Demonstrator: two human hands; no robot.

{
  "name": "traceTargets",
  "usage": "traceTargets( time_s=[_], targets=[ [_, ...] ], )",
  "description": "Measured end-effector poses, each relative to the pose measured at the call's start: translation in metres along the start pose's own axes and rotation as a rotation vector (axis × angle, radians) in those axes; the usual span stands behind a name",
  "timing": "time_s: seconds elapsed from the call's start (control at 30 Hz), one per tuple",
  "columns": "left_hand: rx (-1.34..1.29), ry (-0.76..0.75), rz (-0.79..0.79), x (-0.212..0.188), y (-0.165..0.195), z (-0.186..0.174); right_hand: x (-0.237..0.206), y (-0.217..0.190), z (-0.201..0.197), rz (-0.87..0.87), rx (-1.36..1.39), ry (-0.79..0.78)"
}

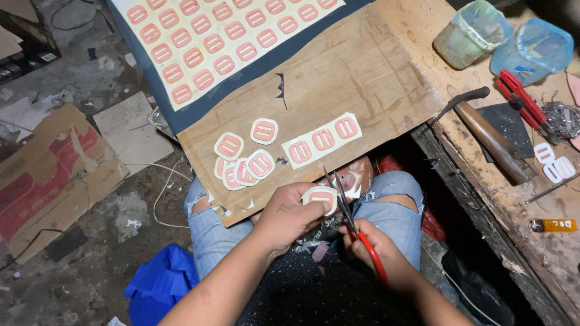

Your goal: The person sits at a cluttered workbench and uses red-handled scissors to cut printed sticker shapes out of a large sheet, trimming around each shape one at a time and setting the cut pieces on the bench. They then fold and set aside the leftover white backing sheet and continue cutting more shapes from a remaining strip.

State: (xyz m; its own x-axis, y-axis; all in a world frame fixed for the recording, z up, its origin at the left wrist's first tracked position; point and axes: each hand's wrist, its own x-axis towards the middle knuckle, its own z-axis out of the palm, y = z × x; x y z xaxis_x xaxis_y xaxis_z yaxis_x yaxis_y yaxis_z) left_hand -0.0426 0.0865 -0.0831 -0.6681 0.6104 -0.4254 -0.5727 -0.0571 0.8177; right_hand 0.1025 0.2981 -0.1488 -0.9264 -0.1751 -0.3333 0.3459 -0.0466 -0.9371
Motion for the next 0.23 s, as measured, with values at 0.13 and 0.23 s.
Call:
traceTargets(
  time_s=[0.13, 0.23],
  targets=[
    [0.012, 0.026, 0.038, 0.0, -0.003, 0.002, 0.006, -0.008, 0.005, 0.023, -0.054, 0.028],
    [0.096, 0.061, 0.083, 0.002, -0.005, 0.002, 0.008, -0.015, 0.006, 0.056, -0.066, 0.033]
  ],
)
